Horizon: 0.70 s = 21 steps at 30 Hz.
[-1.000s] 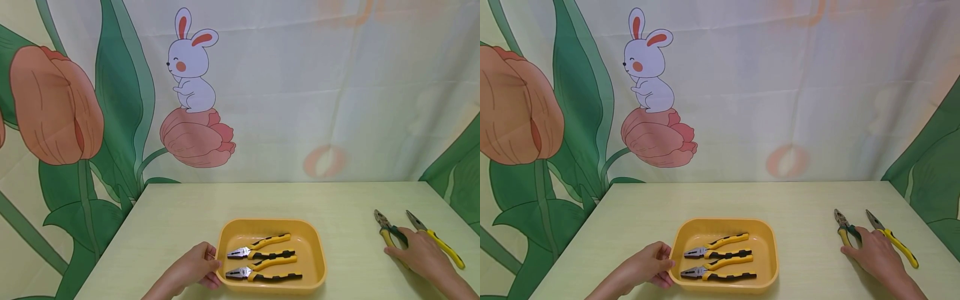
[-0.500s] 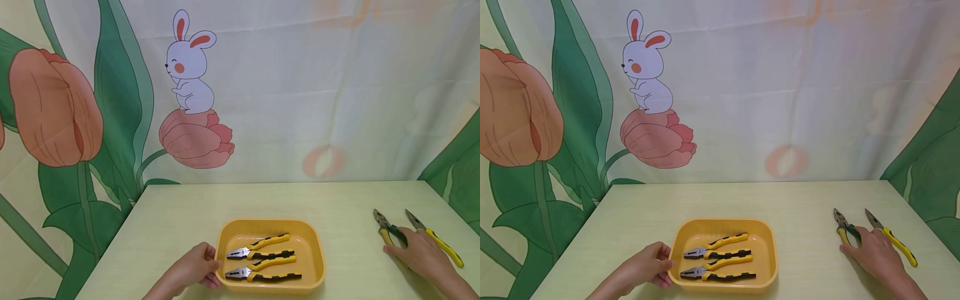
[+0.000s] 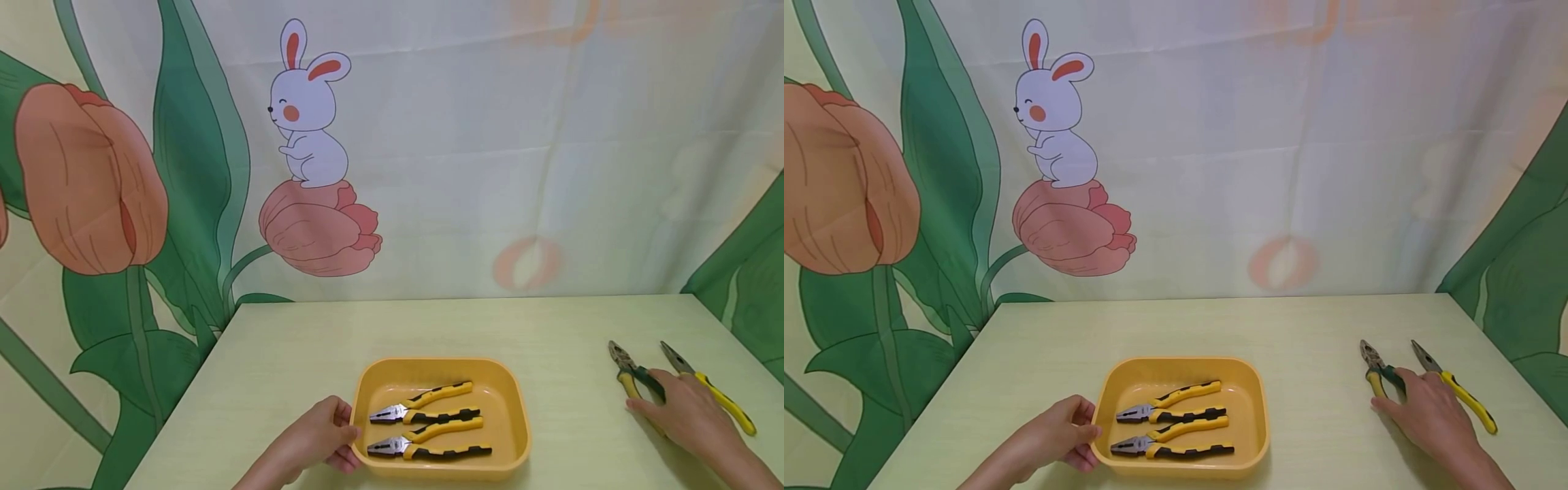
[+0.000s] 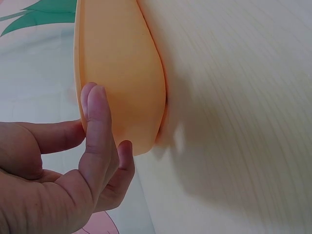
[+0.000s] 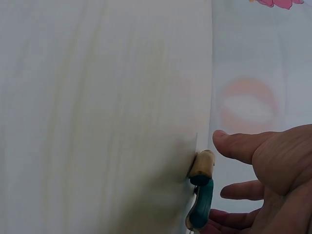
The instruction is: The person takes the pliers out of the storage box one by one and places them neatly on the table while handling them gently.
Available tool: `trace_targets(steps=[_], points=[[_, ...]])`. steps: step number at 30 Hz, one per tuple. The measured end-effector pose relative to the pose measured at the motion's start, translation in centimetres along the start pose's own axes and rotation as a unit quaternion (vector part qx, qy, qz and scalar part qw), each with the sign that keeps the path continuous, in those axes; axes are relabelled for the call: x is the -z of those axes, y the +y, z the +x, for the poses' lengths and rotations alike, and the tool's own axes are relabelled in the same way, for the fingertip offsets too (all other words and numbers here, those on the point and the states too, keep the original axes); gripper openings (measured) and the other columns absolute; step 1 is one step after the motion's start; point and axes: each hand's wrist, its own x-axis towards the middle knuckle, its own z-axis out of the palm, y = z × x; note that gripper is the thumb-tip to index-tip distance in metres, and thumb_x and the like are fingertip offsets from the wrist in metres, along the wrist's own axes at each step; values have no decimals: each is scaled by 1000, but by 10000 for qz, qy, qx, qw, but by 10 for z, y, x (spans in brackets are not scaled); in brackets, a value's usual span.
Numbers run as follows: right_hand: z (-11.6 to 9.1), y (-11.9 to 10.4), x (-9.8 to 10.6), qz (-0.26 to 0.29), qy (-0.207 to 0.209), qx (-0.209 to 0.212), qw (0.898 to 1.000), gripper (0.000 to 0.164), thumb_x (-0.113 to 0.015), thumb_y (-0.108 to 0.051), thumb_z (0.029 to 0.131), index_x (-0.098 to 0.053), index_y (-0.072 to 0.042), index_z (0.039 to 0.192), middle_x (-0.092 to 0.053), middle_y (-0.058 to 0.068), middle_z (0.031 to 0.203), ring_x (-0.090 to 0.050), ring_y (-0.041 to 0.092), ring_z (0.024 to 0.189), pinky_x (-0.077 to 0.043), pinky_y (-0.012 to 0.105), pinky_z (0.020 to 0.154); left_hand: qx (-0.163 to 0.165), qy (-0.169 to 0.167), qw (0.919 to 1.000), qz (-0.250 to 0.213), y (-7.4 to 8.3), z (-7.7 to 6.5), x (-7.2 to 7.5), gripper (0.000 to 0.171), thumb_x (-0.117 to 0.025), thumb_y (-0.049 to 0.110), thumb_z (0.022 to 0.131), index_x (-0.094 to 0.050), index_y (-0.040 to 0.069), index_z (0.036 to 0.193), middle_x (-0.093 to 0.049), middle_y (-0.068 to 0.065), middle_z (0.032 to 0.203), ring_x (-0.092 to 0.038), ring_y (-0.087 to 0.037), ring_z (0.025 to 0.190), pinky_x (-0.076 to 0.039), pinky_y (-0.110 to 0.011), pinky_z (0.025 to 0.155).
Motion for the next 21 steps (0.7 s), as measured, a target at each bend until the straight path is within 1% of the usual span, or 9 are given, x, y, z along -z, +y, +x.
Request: trace_targets(steps=[2,6,11,13,16,21], points=[[-1,-2,0,-11,110,66,9999,88,-76,-55,88,-51,19,128,-52,46,115,-50,58,105,-49,69,81,16,1,10000,5,0,0,0,18,-61,-2,101,-47,-5,113,-61,-18,92,-70,-20,64,-63,-31,62],[-5,-9,1,-44,341,218,9992,80,-77,-47,90,-53,20,127,-54,46,117,-50,60,107,-47,72,84,30,13,10000,0,0,1,0,18,-61,-2,101,-47,-5,113,-62,-18,92,-70,-20,64,-63,-32,62],[-10,-22,4,-38,325,275,9991,80,-75,-47,92,-52,20,129,-54,46,121,-47,62,112,-45,74,90,47,26,10000,9,-1,2,-1,18,-61,-2,101,-48,-5,113,-62,-18,91,-70,-20,65,-63,-32,63],[-11,-26,6,2,319,324,9990,79,-75,-47,93,-51,20,130,-54,46,121,-46,63,112,-44,75,90,84,27,10000,24,0,2,-1,19,-61,-2,101,-47,-5,113,-62,-17,91,-70,-20,64,-63,-31,63],[-14,-34,9,78,392,483,9980,75,-75,-42,94,-52,19,130,-55,45,118,-49,61,109,-46,73,88,118,37,9999,41,1,1,0,19,-61,-1,101,-47,-5,113,-62,-17,90,-70,-19,64,-63,-31,63],[-17,-48,12,160,393,694,9967,73,-77,-41,93,-55,18,131,-56,43,116,-52,57,107,-50,69,85,69,18,10000,21,1,-1,0,19,-61,-1,102,-47,-5,113,-63,-17,90,-70,-19,64,-63,-31,63]])
